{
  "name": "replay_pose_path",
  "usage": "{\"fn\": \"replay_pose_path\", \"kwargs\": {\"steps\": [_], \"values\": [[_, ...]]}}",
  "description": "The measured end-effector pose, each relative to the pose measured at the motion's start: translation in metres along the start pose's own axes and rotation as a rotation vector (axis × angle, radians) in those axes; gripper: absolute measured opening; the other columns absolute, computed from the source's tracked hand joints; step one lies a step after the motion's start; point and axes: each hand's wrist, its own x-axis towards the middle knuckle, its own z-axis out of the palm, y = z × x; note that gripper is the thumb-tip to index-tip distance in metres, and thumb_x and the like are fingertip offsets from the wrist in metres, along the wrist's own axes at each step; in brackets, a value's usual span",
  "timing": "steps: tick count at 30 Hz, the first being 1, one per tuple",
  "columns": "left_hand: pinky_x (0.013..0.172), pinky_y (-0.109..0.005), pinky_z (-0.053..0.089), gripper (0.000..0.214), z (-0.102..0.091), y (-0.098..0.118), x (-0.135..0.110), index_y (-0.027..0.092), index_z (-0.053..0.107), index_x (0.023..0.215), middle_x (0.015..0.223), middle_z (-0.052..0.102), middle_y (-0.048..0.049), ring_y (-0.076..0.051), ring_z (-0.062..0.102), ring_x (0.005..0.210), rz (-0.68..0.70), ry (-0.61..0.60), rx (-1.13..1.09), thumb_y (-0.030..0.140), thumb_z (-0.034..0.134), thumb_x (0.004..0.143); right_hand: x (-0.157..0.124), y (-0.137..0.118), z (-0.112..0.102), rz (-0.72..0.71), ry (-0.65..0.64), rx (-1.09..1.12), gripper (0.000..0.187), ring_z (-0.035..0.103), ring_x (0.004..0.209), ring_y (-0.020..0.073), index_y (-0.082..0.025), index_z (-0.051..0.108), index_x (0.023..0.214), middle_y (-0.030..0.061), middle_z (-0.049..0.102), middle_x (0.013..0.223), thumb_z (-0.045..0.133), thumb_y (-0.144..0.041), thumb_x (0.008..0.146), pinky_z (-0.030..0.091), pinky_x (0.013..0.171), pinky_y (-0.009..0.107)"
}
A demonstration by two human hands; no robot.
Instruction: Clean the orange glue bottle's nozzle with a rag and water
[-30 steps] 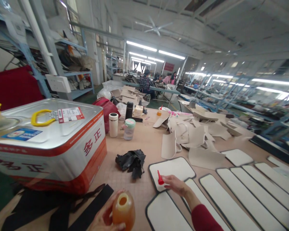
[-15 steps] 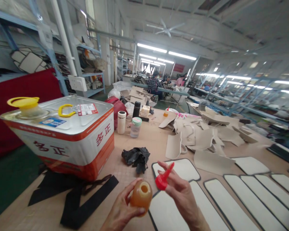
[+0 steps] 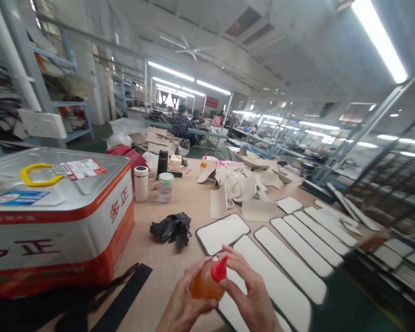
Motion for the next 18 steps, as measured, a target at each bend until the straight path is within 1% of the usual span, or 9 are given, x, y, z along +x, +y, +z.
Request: {"fn": "replay_pose_path", "kwargs": {"steps": [4,6,9,11,12,14,16,18], "values": [[0.081,-0.033,0.053,0.067,0.012,-0.005,-0.011,0.019,0.06,0.115,0.123,0.059,-0.0108,-0.033,0.056,0.108,-0.041,0.06,-0.056,0.015,0.079,0.051,-0.031,-0.002,0.016,0.11,0.241,-0.044,0.025,0.048,0.12,0.0281,-0.029,0.059,0.105,0.007,0.057,0.124,0.059,-0.032,0.08,0.041,0.098,0.051],[0.082,-0.032,0.053,0.064,0.02,-0.01,-0.016,0.017,0.061,0.114,0.12,0.061,-0.0111,-0.033,0.055,0.11,-0.069,0.071,-0.07,0.016,0.079,0.053,-0.047,0.0,0.027,0.132,0.367,-0.097,0.026,0.048,0.119,0.0288,-0.03,0.057,0.106,0.0071,0.054,0.127,0.058,-0.031,0.08,0.043,0.096,0.051],[0.092,-0.033,0.048,0.06,0.034,-0.023,-0.019,0.017,0.065,0.108,0.12,0.061,-0.0108,-0.032,0.051,0.115,-0.059,0.06,-0.071,0.013,0.079,0.051,-0.069,0.004,0.043,0.112,0.56,-0.257,0.034,0.04,0.126,0.0277,-0.035,0.052,0.117,0.0035,0.052,0.128,0.052,-0.027,0.084,0.036,0.101,0.054],[0.097,-0.033,0.044,0.062,0.044,-0.033,-0.019,0.017,0.066,0.107,0.12,0.061,-0.0109,-0.032,0.051,0.116,-0.033,0.043,-0.073,0.013,0.081,0.047,-0.082,0.005,0.05,0.15,0.661,-0.321,0.041,0.032,0.131,0.0264,-0.037,0.045,0.126,0.0004,0.048,0.133,0.046,-0.027,0.087,0.028,0.105,0.056],[0.097,-0.034,0.043,0.064,0.049,-0.038,-0.02,0.017,0.066,0.107,0.12,0.061,-0.0111,-0.033,0.051,0.116,-0.036,0.011,-0.084,0.014,0.082,0.046,-0.088,0.004,0.05,0.198,0.69,-0.314,0.042,0.028,0.133,0.0259,-0.037,0.041,0.13,-0.0011,0.044,0.136,0.042,-0.029,0.088,0.025,0.107,0.057],[0.094,-0.034,0.046,0.067,0.059,-0.045,-0.02,0.017,0.065,0.109,0.12,0.062,-0.0117,-0.033,0.051,0.115,-0.072,-0.1,-0.131,0.018,0.083,0.045,-0.1,-0.001,0.045,0.318,0.695,-0.22,0.043,0.023,0.135,0.025,-0.035,0.038,0.133,-0.0033,0.037,0.141,0.038,-0.035,0.09,0.023,0.109,0.054],[0.089,-0.034,0.049,0.07,0.07,-0.048,-0.022,0.017,0.064,0.11,0.119,0.062,-0.0125,-0.034,0.052,0.114,-0.113,-0.221,-0.168,0.023,0.084,0.043,-0.112,-0.009,0.029,0.42,0.66,-0.067,0.045,0.023,0.135,0.0243,-0.033,0.041,0.132,-0.0037,0.035,0.143,0.038,-0.043,0.089,0.023,0.111,0.049],[0.086,-0.035,0.05,0.074,0.084,-0.048,-0.026,0.016,0.064,0.111,0.119,0.062,-0.0129,-0.036,0.053,0.113,-0.14,-0.323,-0.172,0.027,0.085,0.041,-0.125,-0.018,0.008,0.477,0.619,0.079,0.049,0.028,0.133,0.0236,-0.03,0.044,0.131,-0.0019,0.037,0.142,0.042,-0.049,0.086,0.025,0.11,0.043]]}}
